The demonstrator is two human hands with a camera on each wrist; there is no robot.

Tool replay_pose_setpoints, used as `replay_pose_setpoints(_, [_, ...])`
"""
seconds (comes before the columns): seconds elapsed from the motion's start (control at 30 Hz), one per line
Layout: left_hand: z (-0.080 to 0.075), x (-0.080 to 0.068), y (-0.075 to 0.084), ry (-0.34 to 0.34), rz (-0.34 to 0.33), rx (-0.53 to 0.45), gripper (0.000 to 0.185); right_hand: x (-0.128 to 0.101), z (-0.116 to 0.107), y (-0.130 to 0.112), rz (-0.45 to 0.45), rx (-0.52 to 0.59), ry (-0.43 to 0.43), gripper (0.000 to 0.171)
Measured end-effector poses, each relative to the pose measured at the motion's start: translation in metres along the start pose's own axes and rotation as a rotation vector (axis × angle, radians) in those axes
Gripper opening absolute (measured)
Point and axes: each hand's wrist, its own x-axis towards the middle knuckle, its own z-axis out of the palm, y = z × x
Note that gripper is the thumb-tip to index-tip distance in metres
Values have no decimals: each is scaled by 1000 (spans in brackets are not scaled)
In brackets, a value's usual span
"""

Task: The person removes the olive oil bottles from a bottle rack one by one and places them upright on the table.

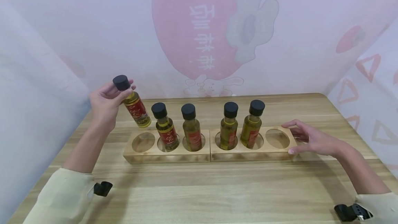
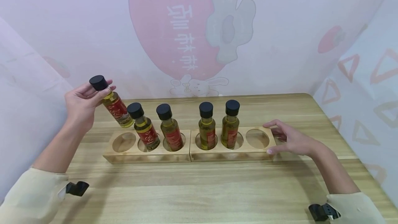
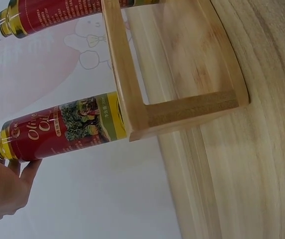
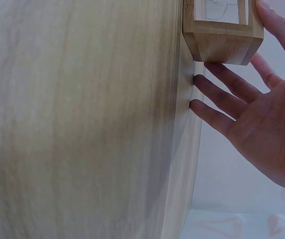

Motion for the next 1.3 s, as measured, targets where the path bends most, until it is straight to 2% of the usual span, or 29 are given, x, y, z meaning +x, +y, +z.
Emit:
replay_pose_setpoints(0.37, [-2, 2, -6, 4, 7, 20, 45, -1, 1, 1, 4, 6, -4, 74])
replay_pose_setpoints(0.8, [-4, 8, -12, 37, -44, 74, 47, -1, 1, 0, -3, 8, -1, 74])
replay_pose_setpoints(1.3, [-10, 14, -29, 66, -85, 74, 42, -3, 2, 0, -4, 10, 6, 74])
